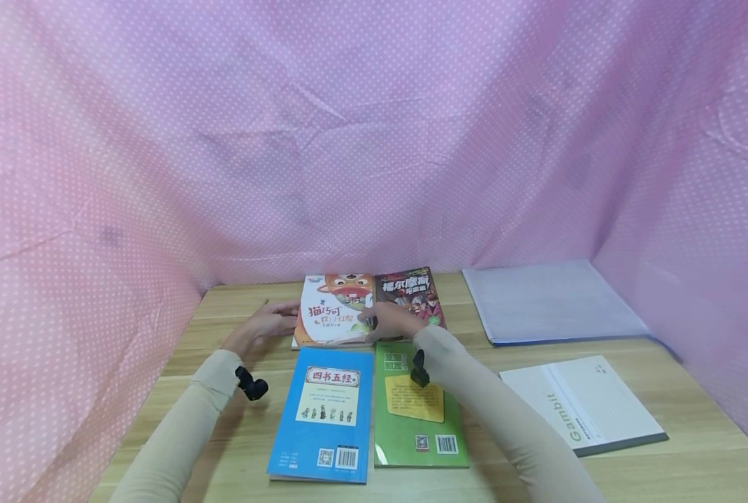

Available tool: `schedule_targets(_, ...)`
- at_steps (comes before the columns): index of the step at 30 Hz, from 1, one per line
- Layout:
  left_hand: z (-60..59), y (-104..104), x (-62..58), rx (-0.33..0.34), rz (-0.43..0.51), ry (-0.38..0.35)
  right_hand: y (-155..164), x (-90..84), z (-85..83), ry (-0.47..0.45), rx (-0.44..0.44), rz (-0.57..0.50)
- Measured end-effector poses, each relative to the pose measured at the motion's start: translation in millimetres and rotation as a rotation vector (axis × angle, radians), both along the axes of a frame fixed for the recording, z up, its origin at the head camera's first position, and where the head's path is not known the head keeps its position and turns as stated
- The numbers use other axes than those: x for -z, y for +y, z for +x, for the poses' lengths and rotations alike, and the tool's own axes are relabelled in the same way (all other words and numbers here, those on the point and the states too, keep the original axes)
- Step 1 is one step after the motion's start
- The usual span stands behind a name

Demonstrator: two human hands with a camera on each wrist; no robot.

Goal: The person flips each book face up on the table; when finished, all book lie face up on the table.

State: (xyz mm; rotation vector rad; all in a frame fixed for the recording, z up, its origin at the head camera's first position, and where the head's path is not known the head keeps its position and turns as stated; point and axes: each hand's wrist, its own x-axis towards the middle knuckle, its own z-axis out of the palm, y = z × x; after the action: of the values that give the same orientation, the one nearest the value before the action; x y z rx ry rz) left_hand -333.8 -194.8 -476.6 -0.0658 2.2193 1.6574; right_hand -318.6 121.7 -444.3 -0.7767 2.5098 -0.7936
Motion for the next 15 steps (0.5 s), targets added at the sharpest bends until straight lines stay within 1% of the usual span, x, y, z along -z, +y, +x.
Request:
schedule_targets(3, -0.4, 0.9, 0.0, -0.007, -0.003, 0.002, 0.0, 0.1, -0.3, 0.004, -0.003, -0.003)
schedule_targets(10, -0.7, 0.8, 0.0, -0.016, -0.067, 0.021, -0.2, 1.8, -1.6, -0.001, 0.004, -0.004)
schedule_targets(15, -2.1, 0.3, 2.2, -0.027, -0.069, 0.03, -0.9, 1.4, -2.1, -0.014, 0.016, -0.005)
